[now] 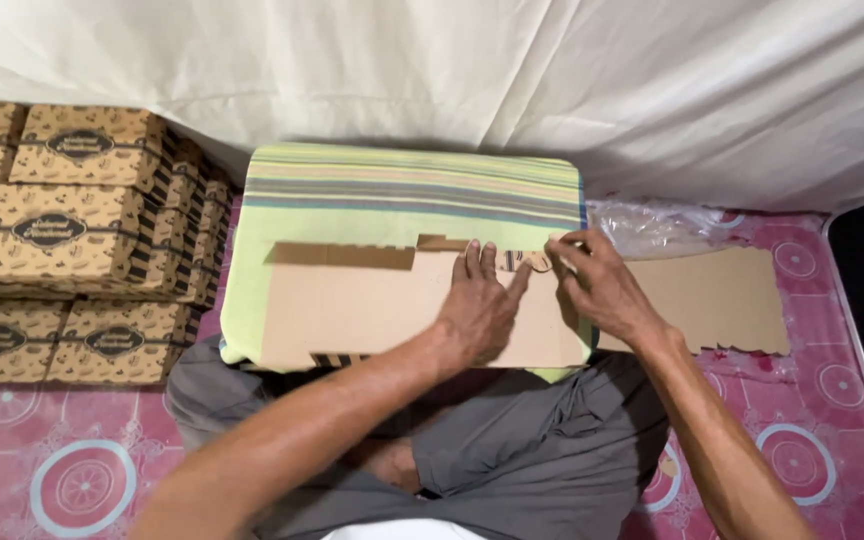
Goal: Assembling small cardboard boxes by folding and tucking pre-cut sheets.
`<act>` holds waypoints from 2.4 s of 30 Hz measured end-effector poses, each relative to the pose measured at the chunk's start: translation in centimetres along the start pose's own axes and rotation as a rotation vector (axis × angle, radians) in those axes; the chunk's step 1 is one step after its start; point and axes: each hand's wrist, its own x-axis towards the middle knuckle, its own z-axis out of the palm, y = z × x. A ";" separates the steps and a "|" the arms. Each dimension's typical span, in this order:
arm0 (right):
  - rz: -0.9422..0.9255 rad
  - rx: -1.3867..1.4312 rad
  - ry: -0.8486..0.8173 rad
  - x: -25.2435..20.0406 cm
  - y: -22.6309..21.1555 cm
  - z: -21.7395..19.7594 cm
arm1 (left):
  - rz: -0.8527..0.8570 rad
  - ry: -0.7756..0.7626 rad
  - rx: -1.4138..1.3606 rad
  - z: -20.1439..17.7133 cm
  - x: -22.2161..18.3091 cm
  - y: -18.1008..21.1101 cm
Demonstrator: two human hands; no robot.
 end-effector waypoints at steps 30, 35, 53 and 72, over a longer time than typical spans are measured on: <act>-0.150 -0.593 0.036 -0.2 -1.3 0.8 | -0.126 0.004 0.091 2.6 2.5 2.3; 0.035 -0.378 -0.047 1.5 -0.1 -0.2 | -0.040 0.123 -0.184 2.3 3.8 -0.1; 0.228 0.172 -0.236 4.9 -0.7 -0.6 | -0.083 0.145 -0.289 5.5 -0.8 -16.5; -0.024 0.009 -0.647 7.6 -10.6 -4.2 | 0.229 0.393 -0.105 5.3 -2.1 -16.9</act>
